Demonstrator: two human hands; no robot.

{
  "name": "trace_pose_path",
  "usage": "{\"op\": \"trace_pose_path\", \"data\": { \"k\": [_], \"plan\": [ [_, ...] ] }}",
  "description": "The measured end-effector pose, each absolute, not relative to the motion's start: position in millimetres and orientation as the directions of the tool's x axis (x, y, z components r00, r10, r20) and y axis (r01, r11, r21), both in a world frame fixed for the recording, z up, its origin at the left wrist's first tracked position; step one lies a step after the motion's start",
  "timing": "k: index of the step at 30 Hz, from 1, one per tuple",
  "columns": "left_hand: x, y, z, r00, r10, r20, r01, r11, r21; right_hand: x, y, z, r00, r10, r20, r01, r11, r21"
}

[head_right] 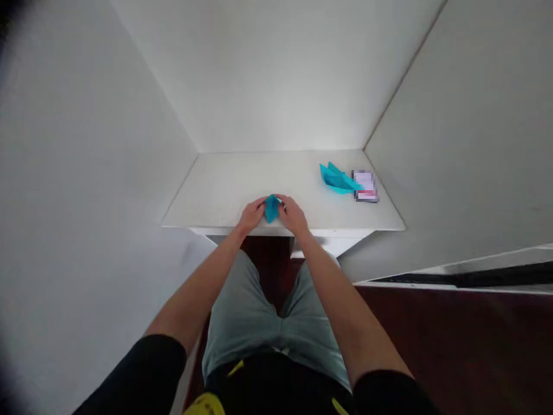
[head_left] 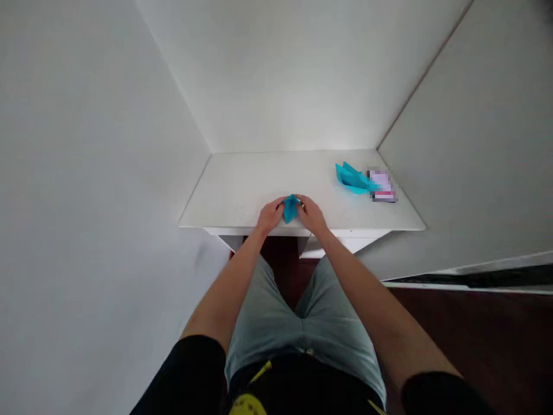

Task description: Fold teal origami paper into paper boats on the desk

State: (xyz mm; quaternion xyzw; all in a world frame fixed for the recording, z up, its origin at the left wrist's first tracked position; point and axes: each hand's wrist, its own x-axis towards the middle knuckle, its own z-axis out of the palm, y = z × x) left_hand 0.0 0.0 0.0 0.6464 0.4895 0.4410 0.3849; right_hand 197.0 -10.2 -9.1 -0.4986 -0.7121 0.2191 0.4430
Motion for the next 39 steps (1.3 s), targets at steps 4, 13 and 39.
{"op": "trace_pose_path", "data": {
  "k": [4,13,39],
  "plan": [
    [-0.3,5.2,2.9,0.123,0.973,0.194,0.247,-0.219,0.944,203.0,-7.0,-7.1,-0.116,0.917,0.38,0.424,0.392,-0.816],
    [-0.1,5.1,-2.3,0.106,0.971,0.213,0.156,-0.228,0.961,206.7,-6.3,-5.5,-0.066,0.966,0.251,0.306,0.259,-0.916],
    [-3.0,8.5,3.5,0.133,0.981,0.143,0.121,-0.159,0.98,212.0,-3.0,-7.9,-0.21,0.971,0.112,0.596,0.218,-0.773]
  ]
}}
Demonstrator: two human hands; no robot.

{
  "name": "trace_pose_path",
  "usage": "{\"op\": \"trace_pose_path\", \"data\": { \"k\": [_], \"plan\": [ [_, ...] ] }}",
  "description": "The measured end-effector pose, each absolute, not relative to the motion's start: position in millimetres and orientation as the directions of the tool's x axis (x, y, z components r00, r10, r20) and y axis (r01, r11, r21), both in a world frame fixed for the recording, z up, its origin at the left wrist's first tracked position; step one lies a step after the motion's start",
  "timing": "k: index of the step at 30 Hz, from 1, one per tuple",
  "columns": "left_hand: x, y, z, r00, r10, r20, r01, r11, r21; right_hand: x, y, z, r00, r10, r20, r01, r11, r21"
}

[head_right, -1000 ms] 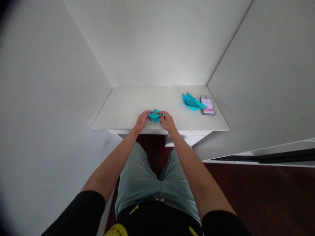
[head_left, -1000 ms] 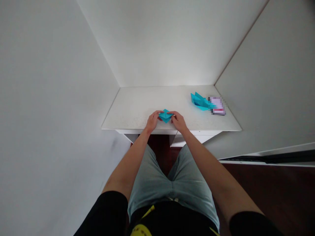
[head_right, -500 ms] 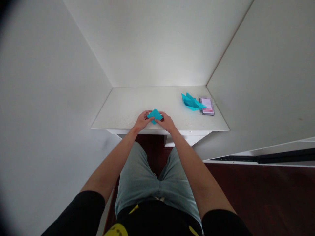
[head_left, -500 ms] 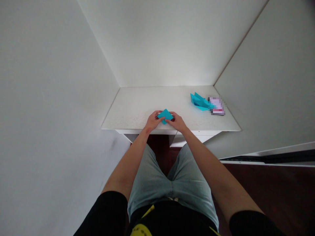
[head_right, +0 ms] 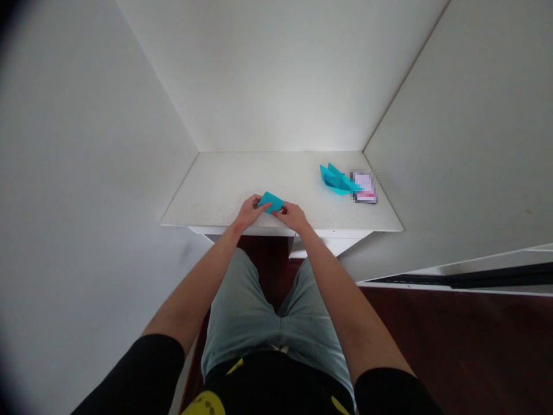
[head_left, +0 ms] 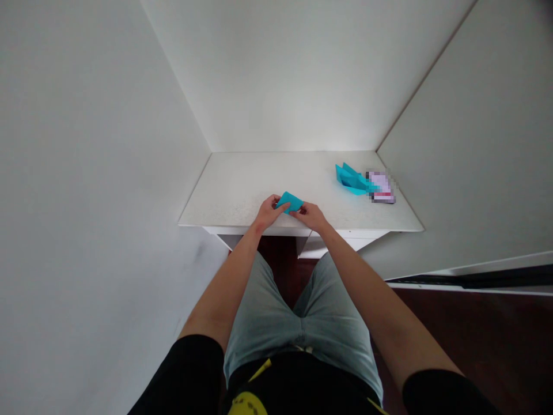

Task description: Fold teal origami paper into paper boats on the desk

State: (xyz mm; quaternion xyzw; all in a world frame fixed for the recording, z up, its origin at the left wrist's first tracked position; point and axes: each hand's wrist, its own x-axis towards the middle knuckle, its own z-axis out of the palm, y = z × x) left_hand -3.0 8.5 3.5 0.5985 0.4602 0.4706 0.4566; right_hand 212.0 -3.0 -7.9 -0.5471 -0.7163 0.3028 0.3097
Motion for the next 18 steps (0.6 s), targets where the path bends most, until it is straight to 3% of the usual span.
{"op": "trace_pose_path", "data": {
  "k": [18],
  "plan": [
    [-7.4,6.4,8.4,-0.017,0.988,0.15,0.137,-0.147,0.98,209.0,-3.8,-6.5,-0.206,0.968,0.147,0.51,0.234,-0.828]
  ]
}}
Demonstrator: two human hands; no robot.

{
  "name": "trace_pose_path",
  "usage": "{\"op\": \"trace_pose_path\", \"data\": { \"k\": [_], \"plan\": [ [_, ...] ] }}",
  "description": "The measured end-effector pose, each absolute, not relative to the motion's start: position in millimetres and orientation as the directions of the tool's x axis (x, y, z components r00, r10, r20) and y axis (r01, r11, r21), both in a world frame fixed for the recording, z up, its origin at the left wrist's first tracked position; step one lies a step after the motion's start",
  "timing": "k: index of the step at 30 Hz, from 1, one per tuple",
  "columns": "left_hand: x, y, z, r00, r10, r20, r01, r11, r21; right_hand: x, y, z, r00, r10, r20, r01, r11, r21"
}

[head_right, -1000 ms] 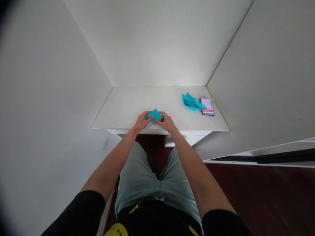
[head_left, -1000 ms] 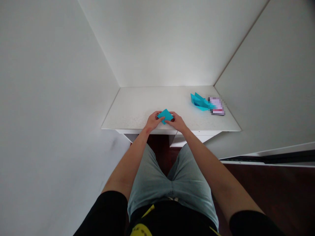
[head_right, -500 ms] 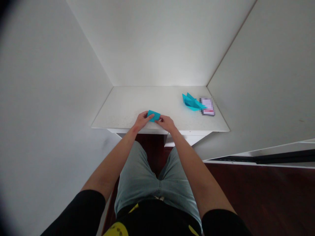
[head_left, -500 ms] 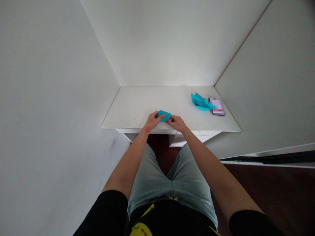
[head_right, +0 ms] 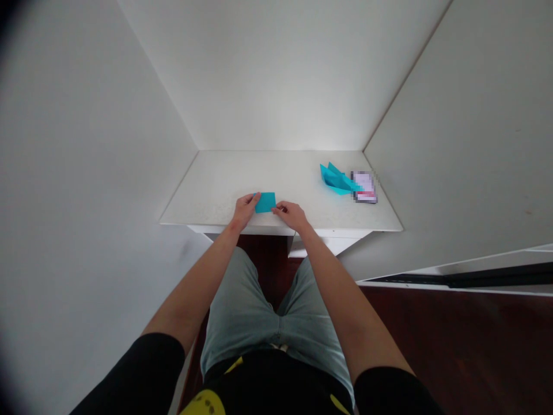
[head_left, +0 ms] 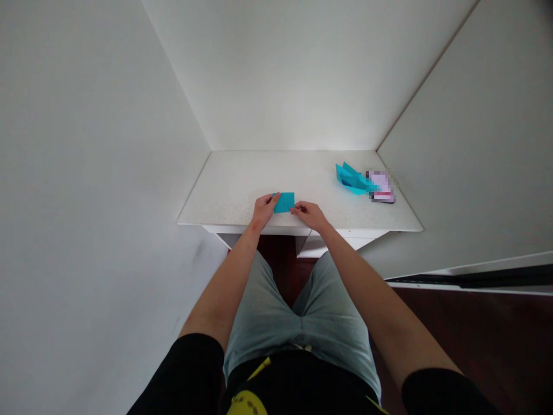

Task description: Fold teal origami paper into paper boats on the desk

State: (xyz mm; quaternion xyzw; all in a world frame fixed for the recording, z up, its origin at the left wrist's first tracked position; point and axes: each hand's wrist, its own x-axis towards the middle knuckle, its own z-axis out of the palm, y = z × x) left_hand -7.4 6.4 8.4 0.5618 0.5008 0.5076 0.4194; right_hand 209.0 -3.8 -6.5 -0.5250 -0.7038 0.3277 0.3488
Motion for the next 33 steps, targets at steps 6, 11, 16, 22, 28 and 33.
{"op": "trace_pose_path", "data": {
  "k": [6,11,16,22,28,33],
  "plan": [
    [-1.2,0.6,11.9,0.113,0.985,0.129,0.194,-0.149,0.97,208.0,-5.9,-0.4,-0.128,0.976,0.175,0.416,0.213,-0.884],
    [-0.2,1.3,13.1,0.116,0.984,0.137,0.213,-0.159,0.964,206.6,-5.0,2.8,-0.101,0.977,0.188,0.364,0.212,-0.907],
    [-2.5,4.6,11.5,0.072,0.986,0.154,0.208,-0.165,0.964,208.4,-2.9,3.0,-0.055,0.979,0.194,0.309,0.202,-0.929],
    [-4.5,7.0,9.2,-0.003,0.989,0.151,0.144,-0.149,0.978,213.5,0.3,2.6,0.019,0.983,0.183,0.235,0.173,-0.956],
    [-3.6,5.9,7.8,0.066,0.987,0.148,0.14,-0.155,0.978,213.0,-1.5,-1.1,-0.023,0.976,0.218,0.246,0.217,-0.945],
    [-3.6,4.6,11.8,0.134,0.977,0.164,0.171,-0.186,0.968,210.7,-0.6,-2.3,-0.036,0.968,0.249,0.288,0.249,-0.925]
  ]
}}
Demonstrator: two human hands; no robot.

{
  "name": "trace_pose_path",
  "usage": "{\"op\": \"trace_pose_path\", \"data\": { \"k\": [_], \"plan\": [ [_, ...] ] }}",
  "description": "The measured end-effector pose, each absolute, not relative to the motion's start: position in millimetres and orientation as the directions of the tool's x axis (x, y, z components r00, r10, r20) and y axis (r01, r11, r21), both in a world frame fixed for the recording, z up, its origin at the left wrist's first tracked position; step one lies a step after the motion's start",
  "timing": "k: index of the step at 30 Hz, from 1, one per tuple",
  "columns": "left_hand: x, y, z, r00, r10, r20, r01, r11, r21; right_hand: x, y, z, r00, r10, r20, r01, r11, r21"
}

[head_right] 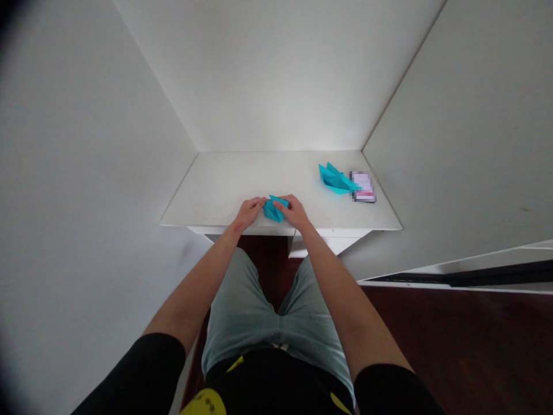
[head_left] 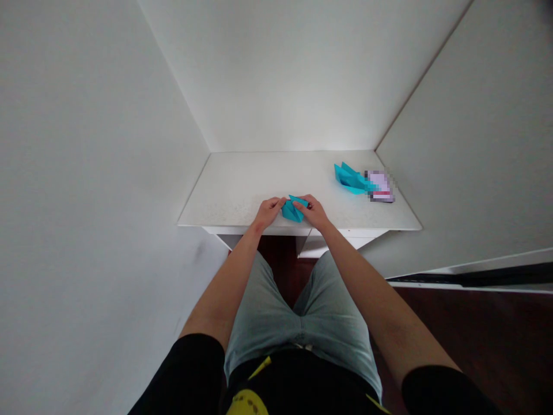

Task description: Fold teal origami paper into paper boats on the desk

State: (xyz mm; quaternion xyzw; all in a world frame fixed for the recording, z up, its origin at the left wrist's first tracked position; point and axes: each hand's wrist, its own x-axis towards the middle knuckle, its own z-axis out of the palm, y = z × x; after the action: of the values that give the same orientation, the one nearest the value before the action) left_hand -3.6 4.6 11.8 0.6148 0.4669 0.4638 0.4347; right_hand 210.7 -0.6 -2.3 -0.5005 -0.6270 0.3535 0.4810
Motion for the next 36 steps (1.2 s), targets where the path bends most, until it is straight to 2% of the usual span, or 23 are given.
{"op": "trace_pose_path", "data": {
  "k": [13,17,21,26,36],
  "plan": [
    [-1.9,5.0,9.4,0.131,0.974,0.187,0.116,-0.202,0.972,216.7,0.0,1.6,0.156,0.968,0.196,0.149,0.173,-0.974],
    [-4.2,8.3,3.0,0.066,0.983,0.174,0.091,-0.179,0.98,219.5,1.5,0.9,0.214,0.958,0.19,0.119,0.168,-0.979],
    [-6.0,10.8,-0.3,-0.053,0.989,0.141,0.028,-0.14,0.99,220.6,2.8,-0.7,0.246,0.955,0.164,0.014,0.166,-0.986],
    [-5.8,13.0,0.0,-0.191,0.975,0.11,-0.034,-0.118,0.992,219.7,4.3,-3.0,0.235,0.962,0.137,-0.045,0.152,-0.987],
    [0.2,-1.2,11.5,0.068,0.992,0.11,0.055,-0.114,0.992,216.4,4.4,-2.3,0.173,0.974,0.144,-0.031,0.152,-0.988]
  ]
}}
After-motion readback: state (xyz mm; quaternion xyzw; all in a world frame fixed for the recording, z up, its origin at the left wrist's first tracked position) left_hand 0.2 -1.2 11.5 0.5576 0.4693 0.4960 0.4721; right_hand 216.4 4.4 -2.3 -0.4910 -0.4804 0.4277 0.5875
